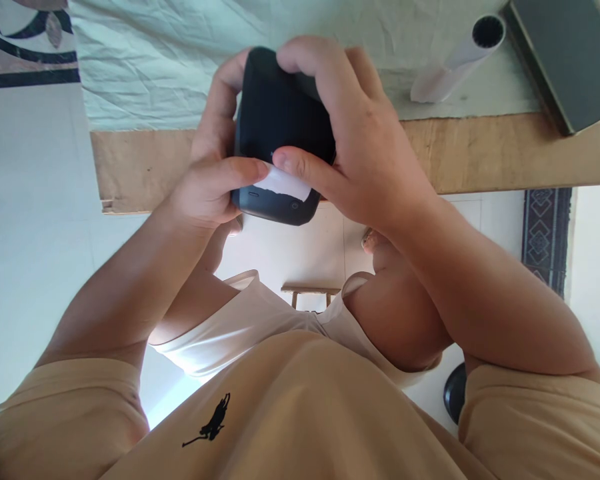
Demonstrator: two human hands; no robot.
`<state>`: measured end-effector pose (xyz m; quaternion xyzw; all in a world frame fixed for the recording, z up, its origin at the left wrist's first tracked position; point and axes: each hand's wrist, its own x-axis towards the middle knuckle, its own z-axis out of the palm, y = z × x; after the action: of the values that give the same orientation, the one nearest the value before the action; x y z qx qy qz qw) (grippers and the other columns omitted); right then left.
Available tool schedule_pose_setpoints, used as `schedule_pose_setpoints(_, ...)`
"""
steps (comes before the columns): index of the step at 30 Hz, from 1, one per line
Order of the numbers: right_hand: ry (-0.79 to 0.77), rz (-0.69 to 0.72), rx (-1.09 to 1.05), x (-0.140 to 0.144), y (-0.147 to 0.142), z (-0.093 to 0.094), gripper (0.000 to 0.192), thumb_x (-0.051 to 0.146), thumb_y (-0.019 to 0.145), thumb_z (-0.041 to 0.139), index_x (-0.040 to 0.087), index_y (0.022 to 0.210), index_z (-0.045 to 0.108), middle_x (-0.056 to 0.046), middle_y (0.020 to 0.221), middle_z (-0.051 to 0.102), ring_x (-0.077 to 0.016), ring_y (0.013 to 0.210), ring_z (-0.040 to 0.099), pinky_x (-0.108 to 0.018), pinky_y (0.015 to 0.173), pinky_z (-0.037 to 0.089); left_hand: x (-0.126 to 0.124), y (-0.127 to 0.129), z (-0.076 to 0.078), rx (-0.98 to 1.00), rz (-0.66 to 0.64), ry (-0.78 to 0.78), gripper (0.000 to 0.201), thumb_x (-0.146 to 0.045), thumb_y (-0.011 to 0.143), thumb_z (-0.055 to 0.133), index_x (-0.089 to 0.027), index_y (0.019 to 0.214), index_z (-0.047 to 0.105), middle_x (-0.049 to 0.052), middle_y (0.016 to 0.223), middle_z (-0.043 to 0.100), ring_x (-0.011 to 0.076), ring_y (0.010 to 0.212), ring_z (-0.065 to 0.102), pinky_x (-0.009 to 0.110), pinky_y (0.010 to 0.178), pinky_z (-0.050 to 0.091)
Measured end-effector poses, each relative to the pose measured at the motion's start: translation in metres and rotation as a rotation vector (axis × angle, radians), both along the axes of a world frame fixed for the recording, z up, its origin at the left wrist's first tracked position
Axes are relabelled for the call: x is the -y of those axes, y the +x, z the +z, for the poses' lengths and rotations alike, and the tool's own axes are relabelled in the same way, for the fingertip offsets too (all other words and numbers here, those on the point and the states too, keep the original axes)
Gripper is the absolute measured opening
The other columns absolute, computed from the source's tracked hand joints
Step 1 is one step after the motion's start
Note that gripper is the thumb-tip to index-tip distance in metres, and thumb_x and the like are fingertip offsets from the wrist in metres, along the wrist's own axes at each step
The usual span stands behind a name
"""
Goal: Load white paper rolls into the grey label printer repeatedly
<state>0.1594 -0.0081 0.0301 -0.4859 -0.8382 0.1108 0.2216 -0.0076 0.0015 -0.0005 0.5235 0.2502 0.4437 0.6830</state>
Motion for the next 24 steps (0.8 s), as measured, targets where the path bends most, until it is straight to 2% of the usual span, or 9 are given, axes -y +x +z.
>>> schedule_pose_setpoints(6,0.04,-0.002,0.032,0.001,0.0,-0.001,0.061,0.056,0.071,0.038,0.021,0.12,0.031,0.001,0.12,0.038,-0.0088,0.11,0.039,-0.028,0.102,0.035,0.001,0.001,0.0,0.011,0.022,0.017,0.049,-0.023,0.055,0.054,-0.03,0.101,0.04,0.0,0.082,0.048,0.013,0.071,0.047,0.027,0.059,0.037)
schedule_pose_setpoints(9,0.03,0.004,0.016,0.001,0.0,-0.002,0.059,0.054,0.071,0.04,0.021,0.12,0.031,0.003,0.121,0.037,-0.0079,0.11,0.038,-0.026,0.103,0.035,0.003,0.002,0.003,-0.028,0.031,-0.012,0.049,-0.023,0.055,0.054,-0.032,0.102,0.04,0.0,0.083,0.049,0.0127,0.068,0.049,0.027,0.058,0.036)
schedule_pose_setpoints(12,0.04,0.018,-0.008,0.001,0.001,-0.003,0.06,0.052,0.07,0.043,0.021,0.119,0.031,0.003,0.12,0.037,-0.007,0.109,0.039,-0.024,0.1,0.036,0.005,0.002,0.005,-0.031,0.032,-0.028,0.047,-0.027,0.059,0.054,-0.031,0.103,0.04,0.0,0.084,0.048,0.0111,0.065,0.049,0.026,0.058,0.036)
schedule_pose_setpoints(16,0.043,0.002,-0.003,0.001,0.001,-0.004,0.061,0.051,0.069,0.045,0.021,0.12,0.031,0.003,0.121,0.037,-0.0075,0.11,0.039,-0.024,0.101,0.036,0.005,0.004,0.005,-0.011,0.063,-0.037,0.037,-0.027,0.068,0.052,-0.028,0.102,0.041,-0.001,0.074,0.045,0.0082,0.058,0.045,0.024,0.053,0.033)
schedule_pose_setpoints(20,0.071,0.002,-0.032,0.001,-0.001,-0.011,0.055,0.048,0.074,0.037,0.02,0.121,0.03,0.0,0.122,0.036,-0.0064,0.109,0.039,-0.022,0.103,0.034,0.003,0.003,0.004,0.01,0.049,-0.054,0.037,-0.021,0.068,0.054,-0.027,0.102,0.042,0.0,0.079,0.05,0.0093,0.066,0.048,0.024,0.058,0.04)
schedule_pose_setpoints(24,0.095,0.039,-0.137,-0.001,-0.001,-0.017,0.058,0.048,0.071,0.041,0.015,0.119,0.033,-0.004,0.119,0.037,-0.0076,0.108,0.039,-0.021,0.099,0.036,0.003,0.0,0.003,-0.049,0.045,-0.003,0.037,-0.024,0.069,0.051,-0.029,0.105,0.042,-0.001,0.086,0.052,0.0128,0.08,0.054,0.026,0.066,0.043)
